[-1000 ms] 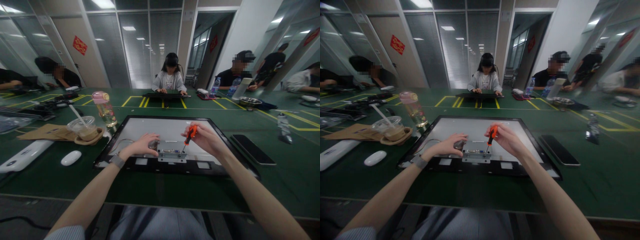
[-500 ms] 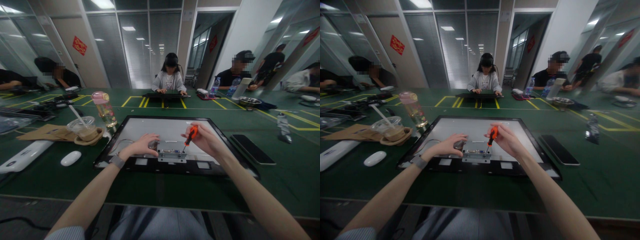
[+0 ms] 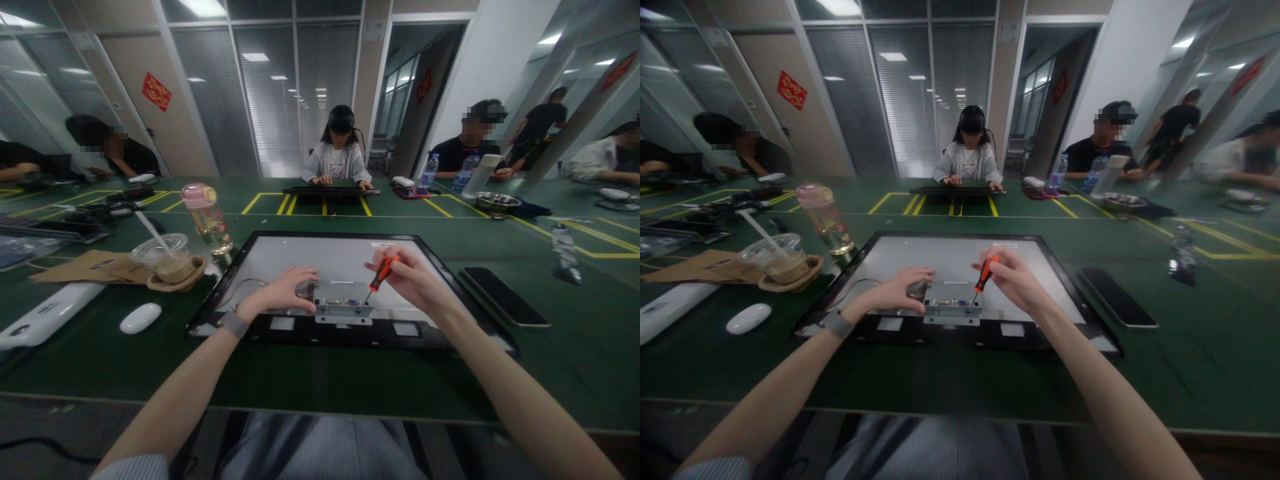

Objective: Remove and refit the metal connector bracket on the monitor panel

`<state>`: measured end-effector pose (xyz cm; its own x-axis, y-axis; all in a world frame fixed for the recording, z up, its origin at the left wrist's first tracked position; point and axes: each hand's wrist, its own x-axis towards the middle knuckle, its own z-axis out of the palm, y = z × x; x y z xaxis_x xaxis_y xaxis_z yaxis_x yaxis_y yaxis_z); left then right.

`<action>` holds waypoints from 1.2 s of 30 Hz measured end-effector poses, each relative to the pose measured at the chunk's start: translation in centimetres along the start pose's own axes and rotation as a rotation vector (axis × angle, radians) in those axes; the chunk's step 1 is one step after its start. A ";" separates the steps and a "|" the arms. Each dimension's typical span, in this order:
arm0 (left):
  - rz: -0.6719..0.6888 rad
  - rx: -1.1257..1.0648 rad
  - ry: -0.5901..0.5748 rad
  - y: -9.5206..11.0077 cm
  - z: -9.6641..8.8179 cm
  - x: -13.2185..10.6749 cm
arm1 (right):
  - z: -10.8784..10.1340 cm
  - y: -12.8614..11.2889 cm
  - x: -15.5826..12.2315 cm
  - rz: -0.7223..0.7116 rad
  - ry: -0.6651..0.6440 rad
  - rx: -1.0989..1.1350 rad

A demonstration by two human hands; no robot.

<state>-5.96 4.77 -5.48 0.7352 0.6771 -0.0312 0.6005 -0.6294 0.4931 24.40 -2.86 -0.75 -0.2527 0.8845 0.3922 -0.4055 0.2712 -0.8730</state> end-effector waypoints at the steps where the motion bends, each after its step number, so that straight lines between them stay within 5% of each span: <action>1: 0.000 -0.001 0.000 0.0 0.0 0.0 | 0.0 0.0 0.0 0.004 -0.023 0.017; 5: -0.014 -0.004 -0.004 0.2 -0.1 -0.1 | 0.1 -0.4 0.0 0.054 -0.104 0.038; 13: -0.014 -0.001 -0.007 0.3 -0.2 -0.1 | -0.1 -0.6 0.0 0.057 -0.025 -0.103; 20: 0.005 -0.001 -0.002 -0.2 0.0 0.0 | 0.0 0.0 0.0 -0.089 0.132 -0.248; 25: -0.008 0.004 -0.003 0.3 -0.2 -0.1 | 0.0 -0.5 0.0 0.004 0.078 -0.163; 36: 0.008 -0.003 0.004 -0.1 0.0 0.0 | 0.4 -0.5 0.0 -0.022 0.040 -0.113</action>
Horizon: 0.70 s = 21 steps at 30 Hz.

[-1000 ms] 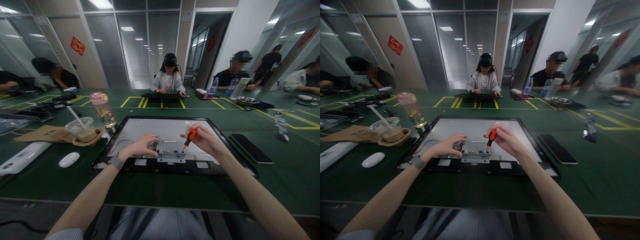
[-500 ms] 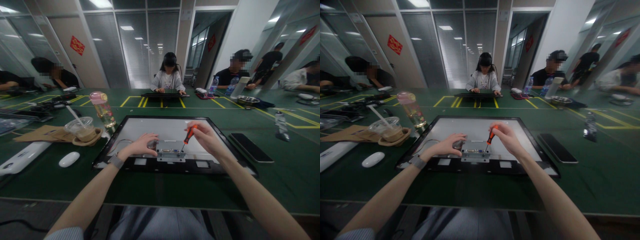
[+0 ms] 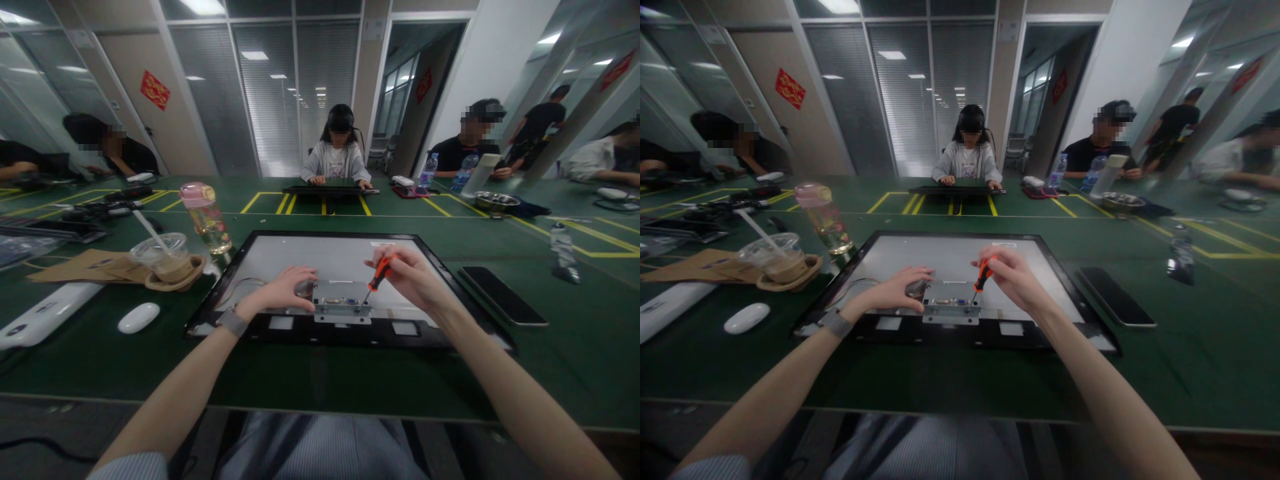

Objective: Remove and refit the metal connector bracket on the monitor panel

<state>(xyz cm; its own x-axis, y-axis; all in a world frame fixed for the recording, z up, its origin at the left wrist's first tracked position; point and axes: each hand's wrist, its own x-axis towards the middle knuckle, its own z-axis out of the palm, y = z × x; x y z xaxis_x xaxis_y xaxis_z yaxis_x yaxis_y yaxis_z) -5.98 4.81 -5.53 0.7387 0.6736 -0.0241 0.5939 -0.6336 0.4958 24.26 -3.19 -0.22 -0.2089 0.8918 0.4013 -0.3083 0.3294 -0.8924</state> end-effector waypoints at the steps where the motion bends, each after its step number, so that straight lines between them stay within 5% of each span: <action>1: -0.004 -0.001 -0.004 0.1 -0.1 0.0 | 0.0 0.0 0.0 0.024 -0.008 0.020; 21: -0.018 0.012 0.000 0.5 -0.2 0.0 | 0.0 0.2 0.0 0.025 -0.018 0.048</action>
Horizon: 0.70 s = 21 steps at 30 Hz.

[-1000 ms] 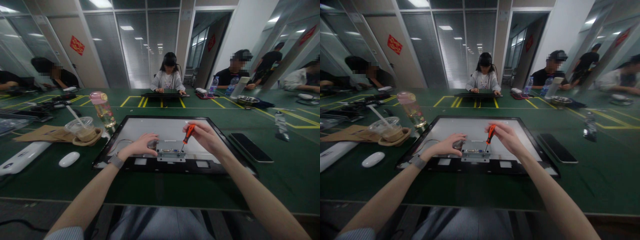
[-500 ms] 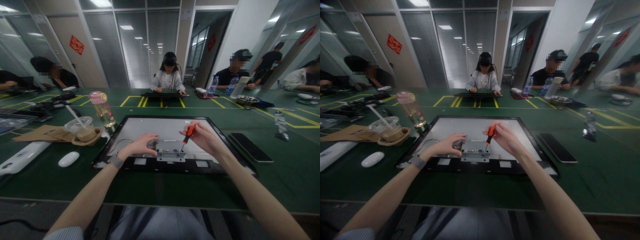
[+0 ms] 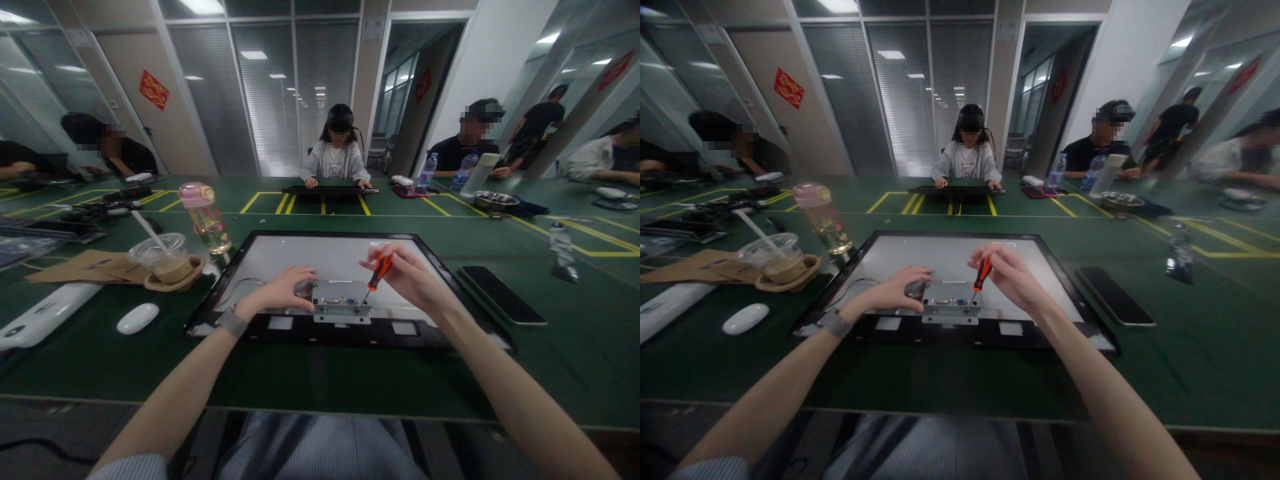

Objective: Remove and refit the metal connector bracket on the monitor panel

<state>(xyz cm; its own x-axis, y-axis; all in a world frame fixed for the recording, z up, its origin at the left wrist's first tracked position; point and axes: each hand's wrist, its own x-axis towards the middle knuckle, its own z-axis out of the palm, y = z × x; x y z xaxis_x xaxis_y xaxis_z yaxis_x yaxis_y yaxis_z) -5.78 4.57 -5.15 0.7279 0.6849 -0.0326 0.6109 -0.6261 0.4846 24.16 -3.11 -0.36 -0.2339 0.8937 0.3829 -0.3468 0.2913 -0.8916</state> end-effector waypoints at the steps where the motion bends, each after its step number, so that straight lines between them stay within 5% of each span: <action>1: 0.002 0.000 0.001 -0.1 0.0 0.0 | 0.0 0.0 0.0 -0.014 0.000 -0.014; 21: -0.023 -0.009 -0.028 0.1 -0.1 -0.1 | -0.5 0.0 -0.1 0.022 -0.034 -0.032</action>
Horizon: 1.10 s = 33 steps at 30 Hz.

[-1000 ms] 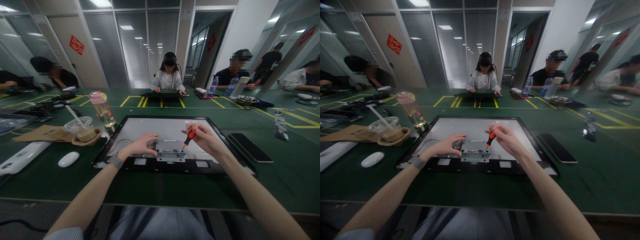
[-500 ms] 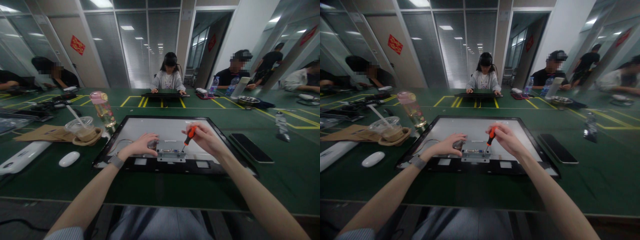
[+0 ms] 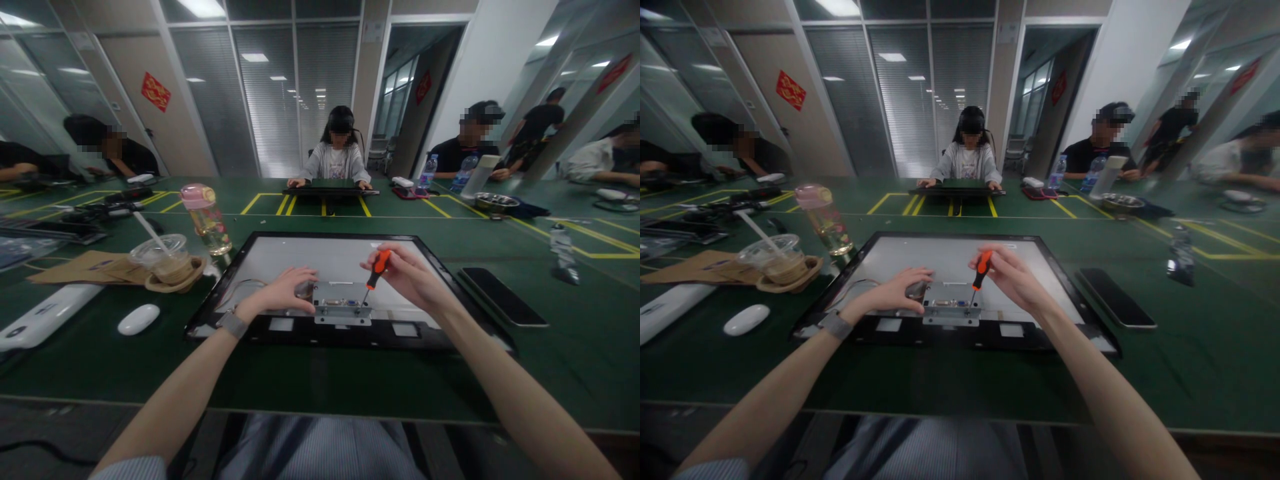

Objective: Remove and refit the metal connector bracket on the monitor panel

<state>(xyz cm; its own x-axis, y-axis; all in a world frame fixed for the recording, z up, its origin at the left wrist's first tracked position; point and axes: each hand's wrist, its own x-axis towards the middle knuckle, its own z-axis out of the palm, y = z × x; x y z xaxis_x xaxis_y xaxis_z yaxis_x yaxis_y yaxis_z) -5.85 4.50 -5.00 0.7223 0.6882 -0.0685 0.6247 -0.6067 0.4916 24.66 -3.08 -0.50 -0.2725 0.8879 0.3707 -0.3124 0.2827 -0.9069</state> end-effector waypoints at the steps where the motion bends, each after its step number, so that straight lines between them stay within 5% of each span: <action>1: -0.006 0.002 -0.004 0.1 0.0 0.0 | 0.0 0.0 0.0 -0.008 -0.006 0.002; 5: 0.004 0.002 -0.001 0.0 0.0 0.1 | -0.4 0.0 0.1 -0.052 -0.035 -0.080; 10: 0.005 0.007 0.014 -0.1 0.2 0.1 | -0.3 -0.3 0.0 -0.128 0.013 -0.436; 19: 0.038 -0.005 0.030 -0.3 0.4 0.2 | 4.3 1.9 -1.4 -0.562 0.426 -0.515; 33: 0.049 0.004 0.041 -0.1 0.4 0.3 | 6.2 5.1 -1.7 -0.462 0.447 -0.492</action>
<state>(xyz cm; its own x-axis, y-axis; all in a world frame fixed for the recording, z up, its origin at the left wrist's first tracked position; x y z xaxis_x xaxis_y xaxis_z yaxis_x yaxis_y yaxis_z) -5.55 4.54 -5.43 0.7395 0.6731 -0.0087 0.5901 -0.6419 0.4896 17.84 -5.42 -4.55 0.2084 0.6740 0.7088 0.1596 0.6915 -0.7045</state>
